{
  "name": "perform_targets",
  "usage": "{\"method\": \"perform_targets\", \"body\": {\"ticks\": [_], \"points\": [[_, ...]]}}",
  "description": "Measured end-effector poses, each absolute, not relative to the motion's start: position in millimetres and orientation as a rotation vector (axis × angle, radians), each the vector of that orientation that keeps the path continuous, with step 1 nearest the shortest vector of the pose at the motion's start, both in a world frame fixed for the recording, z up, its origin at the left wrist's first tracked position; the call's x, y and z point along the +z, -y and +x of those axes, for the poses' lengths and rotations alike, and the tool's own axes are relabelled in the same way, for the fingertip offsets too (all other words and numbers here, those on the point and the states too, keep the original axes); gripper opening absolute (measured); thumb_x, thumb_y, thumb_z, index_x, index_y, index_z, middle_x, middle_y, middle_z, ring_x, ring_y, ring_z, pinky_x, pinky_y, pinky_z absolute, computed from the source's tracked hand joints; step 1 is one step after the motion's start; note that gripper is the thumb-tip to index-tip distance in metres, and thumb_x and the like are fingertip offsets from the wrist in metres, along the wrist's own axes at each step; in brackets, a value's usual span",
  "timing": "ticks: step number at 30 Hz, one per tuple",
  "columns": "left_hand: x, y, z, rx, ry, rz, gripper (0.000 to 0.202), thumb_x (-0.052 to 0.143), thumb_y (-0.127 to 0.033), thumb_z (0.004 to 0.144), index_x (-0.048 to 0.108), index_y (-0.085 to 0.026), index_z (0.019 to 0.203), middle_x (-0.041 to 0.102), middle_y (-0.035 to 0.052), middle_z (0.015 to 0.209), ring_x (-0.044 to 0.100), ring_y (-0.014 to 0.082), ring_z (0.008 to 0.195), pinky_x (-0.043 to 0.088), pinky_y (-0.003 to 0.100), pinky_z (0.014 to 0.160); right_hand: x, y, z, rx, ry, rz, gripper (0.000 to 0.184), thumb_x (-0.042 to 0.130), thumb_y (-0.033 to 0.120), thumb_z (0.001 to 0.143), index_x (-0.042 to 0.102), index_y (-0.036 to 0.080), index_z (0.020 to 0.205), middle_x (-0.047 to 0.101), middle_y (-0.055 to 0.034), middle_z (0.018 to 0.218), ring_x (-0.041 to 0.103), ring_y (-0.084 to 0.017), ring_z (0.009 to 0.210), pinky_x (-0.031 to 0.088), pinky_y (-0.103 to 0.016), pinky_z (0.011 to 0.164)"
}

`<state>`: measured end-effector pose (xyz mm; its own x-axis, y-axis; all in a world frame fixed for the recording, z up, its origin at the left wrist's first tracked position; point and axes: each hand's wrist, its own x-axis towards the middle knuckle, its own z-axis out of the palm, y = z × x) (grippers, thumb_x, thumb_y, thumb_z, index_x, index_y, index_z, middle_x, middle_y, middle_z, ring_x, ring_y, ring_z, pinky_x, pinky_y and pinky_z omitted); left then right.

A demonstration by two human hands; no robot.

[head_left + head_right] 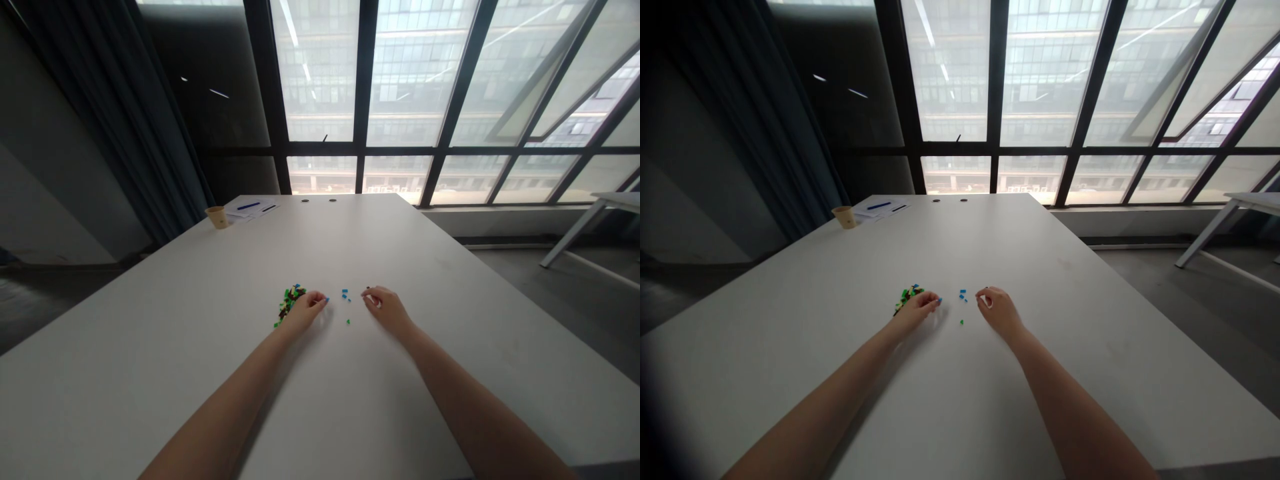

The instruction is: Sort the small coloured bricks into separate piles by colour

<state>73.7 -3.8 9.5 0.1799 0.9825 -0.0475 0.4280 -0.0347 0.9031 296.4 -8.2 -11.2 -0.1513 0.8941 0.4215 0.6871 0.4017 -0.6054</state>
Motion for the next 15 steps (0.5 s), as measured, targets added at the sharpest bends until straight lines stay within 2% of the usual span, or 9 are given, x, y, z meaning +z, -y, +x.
{"method": "perform_targets", "body": {"ticks": [6, 15], "points": [[13.5, 17.8, 88.1, 0.787, -0.936, 0.825, 0.016, 0.068, -0.019, 0.061, 0.057, -0.013, 0.072, 0.057, -0.0001, 0.071, 0.049, 0.0045, 0.056, 0.032, 0.015, 0.049, -4.1, 29.3, 271.8, 0.388, 1.993, -1.105, 0.019, 0.052, 0.022, 0.077, 0.064, 0.020, 0.092, 0.050, 0.0007, 0.064, 0.046, -0.011, 0.062, 0.038, -0.024, 0.065], [15.7, 24.2, 91.7, 0.573, -0.763, 0.554, 0.007, 0.062, -0.015, 0.070, 0.058, -0.011, 0.073, 0.059, 0.0004, 0.067, 0.052, 0.0047, 0.054, 0.036, 0.014, 0.046, 0.4, 34.2, 268.3, 0.397, 1.987, -1.023, 0.018, 0.051, 0.024, 0.081, 0.065, 0.020, 0.092, 0.054, -0.0010, 0.066, 0.049, -0.012, 0.066, 0.040, -0.026, 0.067]]}}
